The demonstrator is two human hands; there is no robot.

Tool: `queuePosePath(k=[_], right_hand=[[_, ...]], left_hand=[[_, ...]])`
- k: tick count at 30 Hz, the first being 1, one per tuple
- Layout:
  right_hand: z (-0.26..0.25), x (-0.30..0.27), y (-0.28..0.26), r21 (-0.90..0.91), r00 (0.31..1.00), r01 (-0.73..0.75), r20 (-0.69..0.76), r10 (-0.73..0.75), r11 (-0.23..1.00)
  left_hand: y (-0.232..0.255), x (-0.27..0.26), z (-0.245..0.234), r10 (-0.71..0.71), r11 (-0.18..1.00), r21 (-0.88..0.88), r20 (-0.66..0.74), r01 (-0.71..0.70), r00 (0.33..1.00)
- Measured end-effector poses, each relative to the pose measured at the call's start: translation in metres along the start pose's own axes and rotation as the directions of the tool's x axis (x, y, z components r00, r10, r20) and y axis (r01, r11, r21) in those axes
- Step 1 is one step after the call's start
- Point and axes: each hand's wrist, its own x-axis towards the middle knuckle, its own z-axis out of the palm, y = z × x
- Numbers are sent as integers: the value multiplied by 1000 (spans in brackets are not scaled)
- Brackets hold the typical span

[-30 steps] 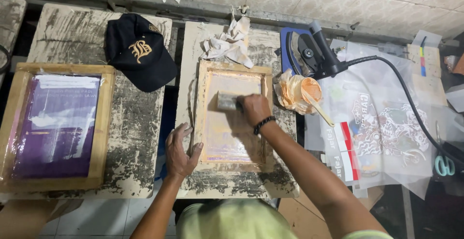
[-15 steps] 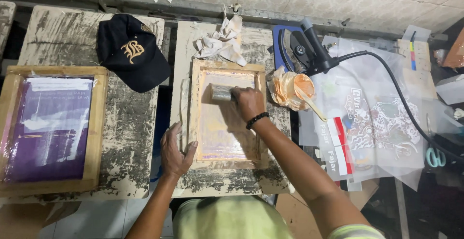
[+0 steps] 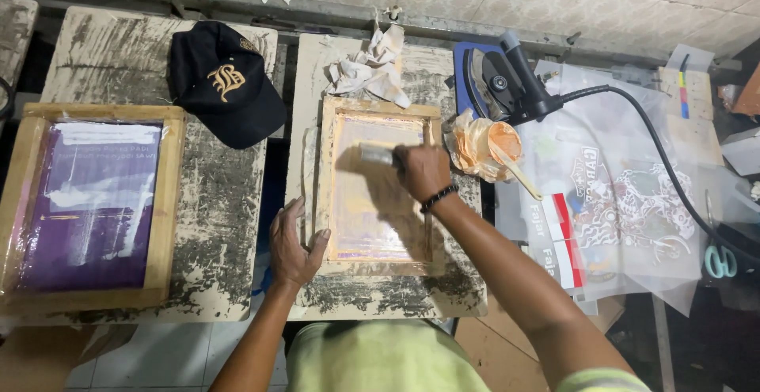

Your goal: The person uses a squeegee to spread orange ink across a screen printing frame placed on a workbench. The person repeatedly pulls the squeegee from top to bottom to ensure even coverage of the ink on the screen.

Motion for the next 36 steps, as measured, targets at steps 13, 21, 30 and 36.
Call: queuePosePath(k=[13,21,30,36], right_hand=[[-21,-62,-64,-31,988,104,119,-99,994],[-29,-42,-33,57,974,-50,223,36,997],[-34,-46,-78,-80,983,61,-168,-74,995],[-54,-98,-91,62,986,108,-137,-99,992]], left_hand=[[6,5,-1,8,1000,-15,-14,-8,1000],[4,2,-1,1,1000,-3,4,-1,1000],[-1,-8,-2,-9,1000,-19,-9,9,1000],[-7,0,3,23,1000,14,-17,-22,1000]])
